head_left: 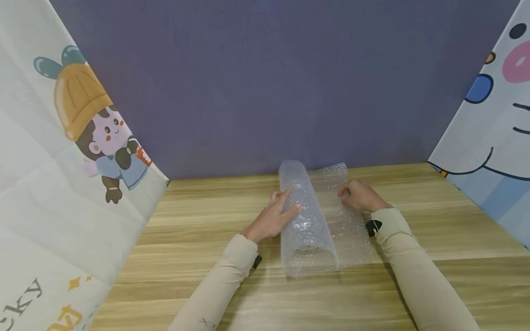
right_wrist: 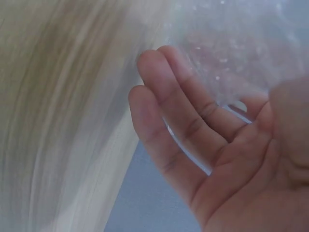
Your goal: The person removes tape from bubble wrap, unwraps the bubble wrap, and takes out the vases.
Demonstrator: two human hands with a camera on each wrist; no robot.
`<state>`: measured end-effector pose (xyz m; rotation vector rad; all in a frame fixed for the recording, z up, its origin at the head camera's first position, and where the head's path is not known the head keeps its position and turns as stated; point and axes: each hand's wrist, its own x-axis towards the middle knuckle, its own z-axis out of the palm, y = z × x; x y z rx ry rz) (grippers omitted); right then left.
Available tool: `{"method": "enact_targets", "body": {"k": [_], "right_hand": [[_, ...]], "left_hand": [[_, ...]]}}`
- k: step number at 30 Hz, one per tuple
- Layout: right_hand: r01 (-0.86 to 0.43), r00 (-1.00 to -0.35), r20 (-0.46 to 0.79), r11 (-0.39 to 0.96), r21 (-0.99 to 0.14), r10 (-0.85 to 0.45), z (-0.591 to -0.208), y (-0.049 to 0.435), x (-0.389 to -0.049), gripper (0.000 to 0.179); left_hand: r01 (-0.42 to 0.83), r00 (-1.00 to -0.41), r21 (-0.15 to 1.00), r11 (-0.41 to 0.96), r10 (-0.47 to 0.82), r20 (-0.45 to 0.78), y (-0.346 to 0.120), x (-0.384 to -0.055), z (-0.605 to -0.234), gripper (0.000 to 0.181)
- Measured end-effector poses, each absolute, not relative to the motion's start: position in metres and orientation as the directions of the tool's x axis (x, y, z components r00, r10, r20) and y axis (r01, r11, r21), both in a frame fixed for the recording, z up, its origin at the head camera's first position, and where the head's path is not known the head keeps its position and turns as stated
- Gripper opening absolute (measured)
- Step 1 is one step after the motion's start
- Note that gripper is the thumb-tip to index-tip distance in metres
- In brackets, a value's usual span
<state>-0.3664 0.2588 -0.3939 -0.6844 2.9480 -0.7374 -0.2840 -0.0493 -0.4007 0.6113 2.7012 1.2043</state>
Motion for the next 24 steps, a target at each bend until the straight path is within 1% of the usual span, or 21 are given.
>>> {"method": "enact_targets", "body": {"k": [8, 12, 15, 20, 24], "right_hand": [[-0.363, -0.909, -0.009, 0.804, -0.472, -0.416, -0.392, 0.265, -0.367, 0.026], [-0.355, -0.909, -0.020, 0.798, -0.487, -0.416, -0.388, 0.271, -0.364, 0.033], [-0.364, -0.911, 0.000, 0.803, -0.471, -0.413, -0.382, 0.274, -0.361, 0.038], [-0.332, -0.939, 0.056, 0.852, -0.405, -0.339, -0.371, 0.263, -0.333, 0.046], [-0.349, -0.937, 0.117, 0.858, -0.377, -0.330, -0.366, 0.247, -0.312, 0.046]], "left_hand": [[0.316, -0.909, 0.736, 0.598, 0.413, 0.054, -0.050, -0.283, -0.400, 0.081], [0.314, -0.910, 0.740, 0.595, 0.412, 0.055, -0.050, -0.283, -0.400, 0.081], [0.319, -0.909, 0.737, 0.596, 0.412, 0.060, -0.050, -0.283, -0.401, 0.081], [0.346, -0.894, 0.728, 0.592, 0.442, 0.065, -0.060, -0.271, -0.402, 0.080], [0.358, -0.885, 0.724, 0.589, 0.462, 0.061, -0.068, -0.260, -0.402, 0.081]]}}
